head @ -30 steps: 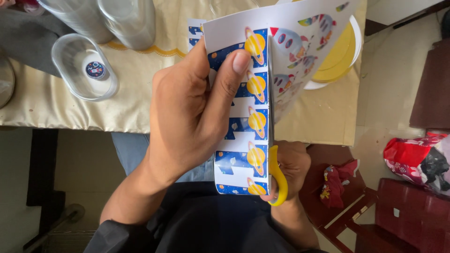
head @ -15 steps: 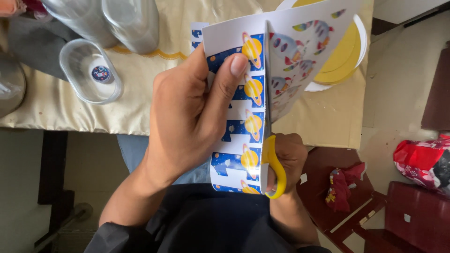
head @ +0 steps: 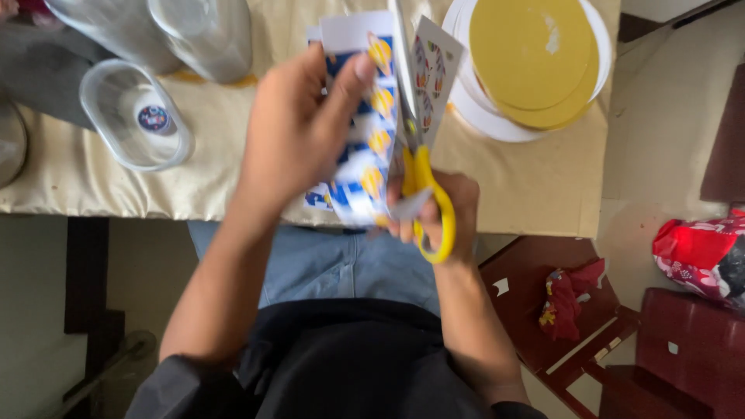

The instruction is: The person is using a pair of scissors to cut out space-themed decorative labels from a printed sheet of paper.

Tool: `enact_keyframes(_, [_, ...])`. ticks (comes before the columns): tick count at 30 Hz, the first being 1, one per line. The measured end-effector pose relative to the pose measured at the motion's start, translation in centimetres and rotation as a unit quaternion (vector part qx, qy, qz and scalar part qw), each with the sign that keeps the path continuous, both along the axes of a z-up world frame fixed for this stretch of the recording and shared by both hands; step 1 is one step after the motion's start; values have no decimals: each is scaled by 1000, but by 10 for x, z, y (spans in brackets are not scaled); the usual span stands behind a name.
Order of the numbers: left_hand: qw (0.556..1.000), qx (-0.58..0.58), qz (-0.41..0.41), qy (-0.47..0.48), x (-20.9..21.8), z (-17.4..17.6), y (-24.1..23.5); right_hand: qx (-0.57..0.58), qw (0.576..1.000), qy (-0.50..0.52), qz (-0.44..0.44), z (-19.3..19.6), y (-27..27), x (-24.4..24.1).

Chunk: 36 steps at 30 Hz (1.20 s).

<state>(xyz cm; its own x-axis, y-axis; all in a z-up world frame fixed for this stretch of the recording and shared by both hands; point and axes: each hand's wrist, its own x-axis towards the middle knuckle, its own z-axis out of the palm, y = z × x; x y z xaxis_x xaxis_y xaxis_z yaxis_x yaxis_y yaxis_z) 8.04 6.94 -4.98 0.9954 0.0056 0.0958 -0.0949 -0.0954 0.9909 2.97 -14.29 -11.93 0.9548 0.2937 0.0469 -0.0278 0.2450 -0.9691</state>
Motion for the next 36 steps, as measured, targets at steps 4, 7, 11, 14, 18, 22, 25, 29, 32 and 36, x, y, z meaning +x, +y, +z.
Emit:
enact_keyframes(4, [992, 118, -5, 40, 47, -142, 55, -3, 997, 77, 22, -44, -5, 7])
enact_keyframes(7, [987, 140, 8, 78, 43, -171, 58, 76, 996, 33, -26, -54, -22, -1])
enact_keyframes(11, [940, 333, 70, -29, 26, -191, 30, 182, 958, 190, -110, -69, -76, -37])
enact_keyframes(14, [889, 430, 99, -124, 4, -182, -25, 69, 977, 24, -201, -82, -105, -63])
enact_keyframes(18, [891, 453, 0, -21, -24, -176, -103, -131, 940, 4, -316, -106, -127, -82])
enact_keyframes(22, [868, 496, 9, -18, -33, -193, -134, -192, 925, 73, -319, -130, -129, -90])
enact_keyframes(25, [880, 474, -10, 18, -34, -188, -128, -140, 917, 151, -341, -137, -123, -84])
enact_keyframes(29, [891, 448, -53, 48, -35, -193, -115, -162, 907, 213, -324, -125, -115, -74])
enact_keyframes(32, [895, 441, -48, 54, -43, -186, -108, -168, 904, 249, -305, -122, -102, -78])
enact_keyframes(36, [869, 486, -74, 61, -67, -174, -113, -305, 884, 267, -235, -105, -74, -80])
